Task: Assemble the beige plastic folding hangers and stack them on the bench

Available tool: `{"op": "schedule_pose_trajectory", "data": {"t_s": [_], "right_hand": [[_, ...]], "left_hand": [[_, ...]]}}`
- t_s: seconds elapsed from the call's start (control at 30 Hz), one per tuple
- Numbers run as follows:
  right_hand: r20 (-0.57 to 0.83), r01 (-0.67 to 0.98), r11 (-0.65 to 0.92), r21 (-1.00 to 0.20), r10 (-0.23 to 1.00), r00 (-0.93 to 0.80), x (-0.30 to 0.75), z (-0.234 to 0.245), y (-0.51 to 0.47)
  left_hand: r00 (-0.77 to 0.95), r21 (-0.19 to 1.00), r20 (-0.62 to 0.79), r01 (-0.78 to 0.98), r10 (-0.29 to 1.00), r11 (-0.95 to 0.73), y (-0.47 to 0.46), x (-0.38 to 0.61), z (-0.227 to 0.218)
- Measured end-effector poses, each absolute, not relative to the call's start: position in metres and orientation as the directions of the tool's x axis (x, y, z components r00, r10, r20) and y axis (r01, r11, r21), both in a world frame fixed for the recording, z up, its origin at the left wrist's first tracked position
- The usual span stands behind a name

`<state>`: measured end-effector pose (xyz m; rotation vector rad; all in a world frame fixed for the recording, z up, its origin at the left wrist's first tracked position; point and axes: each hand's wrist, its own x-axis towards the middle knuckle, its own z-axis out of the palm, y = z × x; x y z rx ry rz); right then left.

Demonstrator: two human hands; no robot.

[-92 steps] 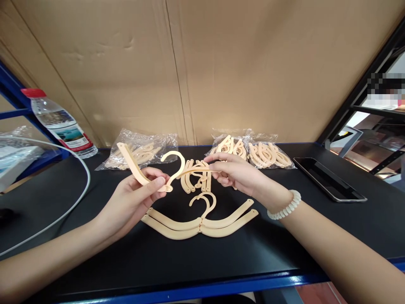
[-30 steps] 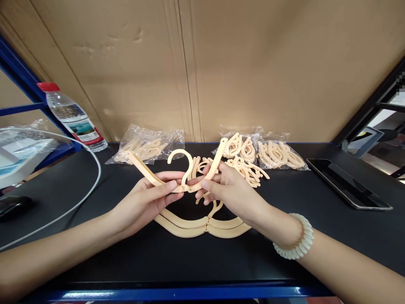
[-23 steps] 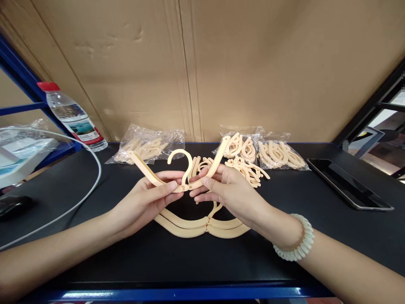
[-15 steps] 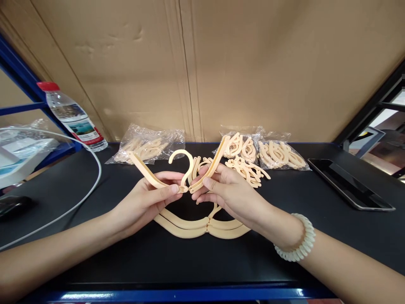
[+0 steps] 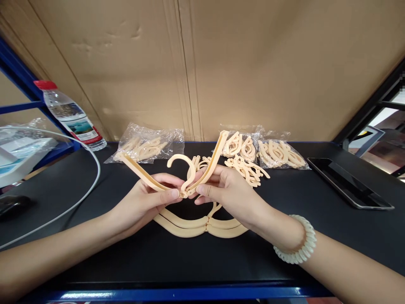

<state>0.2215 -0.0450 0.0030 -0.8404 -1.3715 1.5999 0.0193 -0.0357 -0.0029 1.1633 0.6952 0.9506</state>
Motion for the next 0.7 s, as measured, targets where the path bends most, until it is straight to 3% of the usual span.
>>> {"op": "schedule_pose_trajectory", "data": {"t_s": [0.47, 0.7], "right_hand": [[0.028, -0.128, -0.023, -0.991, 0.924, -0.381, 0.216, 0.009, -0.052], [0.069, -0.099, 0.033, -0.995, 0.921, -0.384, 0.214, 0.014, -0.058]], "left_hand": [[0.524, 0.944, 0.055, -0.304, 0.85, 0.126, -0.035, 0.017, -0.003], [0.601, 0.968, 0.018, -0.211, 0.799, 0.137, -0.035, 0.015, 0.001]]}}
